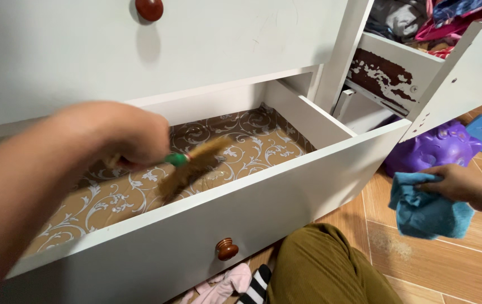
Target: The person sweeps the inside of an open drawer with a small broom, then wipes the surface with a blue cloth. The drawer is empty and lined with patterned paper.
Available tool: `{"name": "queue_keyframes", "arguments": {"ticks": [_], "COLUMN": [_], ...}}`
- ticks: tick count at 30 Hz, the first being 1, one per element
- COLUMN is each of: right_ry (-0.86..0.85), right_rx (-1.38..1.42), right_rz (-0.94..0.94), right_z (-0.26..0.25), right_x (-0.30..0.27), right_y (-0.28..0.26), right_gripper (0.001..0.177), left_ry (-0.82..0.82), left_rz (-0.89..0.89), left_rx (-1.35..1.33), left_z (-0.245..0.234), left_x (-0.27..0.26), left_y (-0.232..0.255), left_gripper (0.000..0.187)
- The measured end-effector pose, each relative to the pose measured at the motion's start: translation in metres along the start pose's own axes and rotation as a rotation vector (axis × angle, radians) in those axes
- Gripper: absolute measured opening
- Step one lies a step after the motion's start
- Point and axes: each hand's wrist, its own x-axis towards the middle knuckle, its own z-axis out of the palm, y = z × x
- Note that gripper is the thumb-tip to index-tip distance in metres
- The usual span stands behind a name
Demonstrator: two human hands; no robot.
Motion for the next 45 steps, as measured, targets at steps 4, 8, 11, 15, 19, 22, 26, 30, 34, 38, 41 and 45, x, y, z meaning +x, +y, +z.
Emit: {"name": "queue_keyframes", "arguments": {"ticks": [4,8,11,15,19,22,26,30,34,38,41,45], "right_ry": [0.021,0.019,0.104,0.222,0.125,0.082,0.071,0.148,0.205,0.114,-0.045,-0.167], "right_rx": [0.079,0.086,0.014,-0.020,0.236,0.309,0.284,0.456,0.509,0.454,0.284,-0.370], "right_rz": [-0.053,-0.017,-0.067,-0.075,0.056,0.033,0.164,0.119,-0.091,-0.363,-0.506,-0.502], "right_z": [-0.004,-0.026,-0.039,-0.049,-0.042,-0.030,-0.028,-0.059,-0.100,-0.113,-0.069,0.050], "right_x": [0.001,0.011,0.021,0.036,0.038,0.037,0.037,0.042,0.032,0.027,0.022,0.011], "right_y": [0.000,0.005,0.010,0.012,0.021,0.028,0.035,0.010,-0.056,-0.187,-0.292,-0.370], "right_gripper": [0.056,0.068,0.052,0.029,0.030,0.025,0.029,0.030,0.031,0.032,0.033,0.044], "left_ry": [-0.004,0.052,0.098,0.107,0.085,0.084,0.096,0.090,0.086,0.027,-0.010,-0.040], "left_rz": [0.020,0.013,-0.020,-0.044,-0.033,-0.028,-0.038,-0.023,-0.107,-0.117,-0.065,-0.027], "left_rx": [-0.036,-0.052,-0.094,-0.133,-0.130,-0.142,-0.163,-0.179,-0.292,-0.249,-0.206,-0.281], "left_z": [-0.002,-0.031,-0.042,-0.042,-0.039,-0.039,-0.039,-0.034,-0.018,-0.006,0.004,0.017], "left_x": [-0.003,-0.019,-0.033,-0.040,-0.039,-0.036,-0.032,-0.029,-0.024,-0.020,-0.020,-0.017], "left_y": [0.007,0.001,-0.005,-0.008,-0.012,-0.017,-0.023,-0.032,-0.046,-0.059,-0.064,-0.067], "left_gripper": [0.021,0.024,0.036,0.034,0.034,0.034,0.033,0.034,0.025,0.036,0.041,0.030]}}
